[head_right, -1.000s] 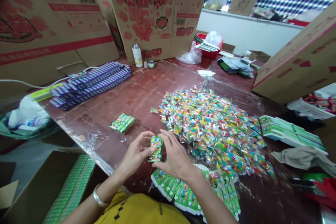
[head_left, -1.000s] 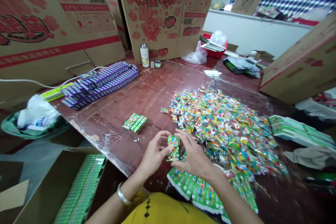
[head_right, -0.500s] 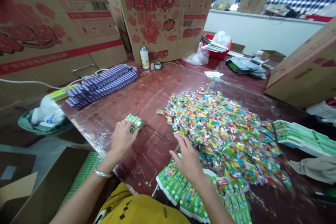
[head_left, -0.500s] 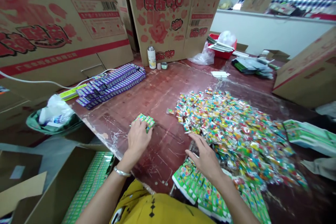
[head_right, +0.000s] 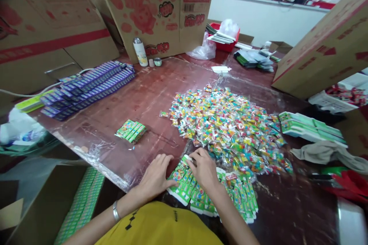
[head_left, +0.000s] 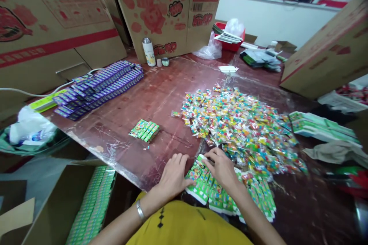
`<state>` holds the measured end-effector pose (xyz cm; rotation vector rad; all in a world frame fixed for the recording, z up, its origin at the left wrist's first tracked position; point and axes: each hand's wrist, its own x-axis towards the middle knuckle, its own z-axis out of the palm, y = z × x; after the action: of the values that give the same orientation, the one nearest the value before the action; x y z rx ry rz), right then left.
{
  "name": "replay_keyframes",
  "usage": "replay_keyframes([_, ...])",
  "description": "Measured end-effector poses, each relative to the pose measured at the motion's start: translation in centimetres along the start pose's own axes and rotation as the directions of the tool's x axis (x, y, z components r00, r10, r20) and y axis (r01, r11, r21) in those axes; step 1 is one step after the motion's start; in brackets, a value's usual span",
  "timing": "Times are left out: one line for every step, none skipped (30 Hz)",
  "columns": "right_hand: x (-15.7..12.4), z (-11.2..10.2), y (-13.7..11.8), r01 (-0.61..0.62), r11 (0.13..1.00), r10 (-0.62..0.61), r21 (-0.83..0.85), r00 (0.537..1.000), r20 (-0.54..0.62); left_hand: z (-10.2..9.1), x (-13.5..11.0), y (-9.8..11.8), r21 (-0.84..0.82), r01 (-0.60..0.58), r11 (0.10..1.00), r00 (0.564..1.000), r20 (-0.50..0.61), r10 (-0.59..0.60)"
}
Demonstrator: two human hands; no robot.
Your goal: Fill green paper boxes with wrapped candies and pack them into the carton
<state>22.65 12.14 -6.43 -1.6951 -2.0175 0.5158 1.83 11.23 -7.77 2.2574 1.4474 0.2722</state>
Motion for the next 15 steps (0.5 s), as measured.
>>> replay_keyframes([0.1, 0.0, -0.1, -0.003, 0.999, 0.004, 0.045, 1.0, -0.022, 0.0, 0.0, 0.0, -0.01, 0.001, 1.0, 1.0, 0.001, -0.001])
replay_keyframes([0.2, 0.0, -0.2, -0.013, 0.995, 0.016, 0.099, 0.999, -0.038, -0.1, 0.0, 0.1, -0.029, -0.006, 1.0, 1.0, 0.002, 0.006])
replay_keyframes([0.3, 0.0, -0.2, -0.033, 0.986, 0.041, 0.162, 0.998, -0.046, -0.3, -0.1, 0.2, -0.056, -0.02, 0.998, 1.0, 0.003, 0.02])
replay_keyframes([0.5, 0.0, -0.3, -0.066, 0.97, 0.078, 0.233, 0.996, -0.041, -0.4, -0.1, 0.4, -0.091, -0.039, 0.995, 0.999, -0.002, 0.039])
replay_keyframes([0.6, 0.0, -0.4, -0.109, 0.945, 0.123, 0.309, 0.992, -0.026, -0.5, -0.1, 0.6, -0.128, -0.056, 0.99, 0.998, -0.011, 0.055])
replay_keyframes([0.8, 0.1, -0.5, -0.158, 0.907, 0.172, 0.39, 0.985, -0.002, -0.5, -0.1, 0.9, -0.165, -0.071, 0.984, 0.997, -0.023, 0.068])
replay_keyframes([1.0, 0.2, -0.6, -0.209, 0.858, 0.222, 0.469, 0.975, 0.026, -0.5, -0.1, 1.2, -0.198, -0.077, 0.977, 0.997, -0.04, 0.07])
replay_keyframes([1.1, 0.2, -0.7, -0.254, 0.803, 0.267, 0.539, 0.962, 0.055, -0.4, 0.0, 1.5, -0.229, -0.073, 0.971, 0.996, -0.057, 0.062])
replay_keyframes([1.3, 0.2, -0.7, -0.289, 0.749, 0.301, 0.596, 0.95, 0.083, -0.4, 0.2, 1.7, -0.262, -0.064, 0.963, 0.996, -0.072, 0.047])
replay_keyframes([1.4, 0.1, -0.8, -0.313, 0.703, 0.321, 0.639, 0.941, 0.107, -0.4, 0.4, 1.9, -0.302, -0.052, 0.952, 0.996, -0.083, 0.028])
replay_keyframes([1.4, -0.1, -0.9, -0.324, 0.67, 0.329, 0.668, 0.936, 0.124, -0.5, 0.7, 2.0, -0.356, -0.04, 0.934, 0.996, -0.088, 0.01])
replay_keyframes([1.3, -0.4, -1.1, -0.318, 0.655, 0.321, 0.686, 0.938, 0.128, -0.8, 0.9, 2.1, -0.435, -0.029, 0.9, 0.997, -0.077, -0.005])
replay_keyframes([1.2, -0.7, -1.2, -0.294, 0.657, 0.3, 0.695, 0.947, 0.118, -1.1, 1.2, 2.1, -0.54, -0.016, 0.841, 0.999, -0.042, -0.008])
replay_keyframes([1.0, -1.1, -1.4, -0.253, 0.673, 0.259, 0.695, 0.961, 0.099, -1.6, 1.5, 2.1, -0.662, 0.003, 0.75, 1.0, 0.011, 0.006])
replay_keyframes([0.8, -1.5, -1.6, -0.203, 0.698, 0.202, 0.687, 0.976, 0.082, -2.2, 1.8, 2.1, -0.779, 0.031, 0.626, 0.997, 0.07, 0.038])
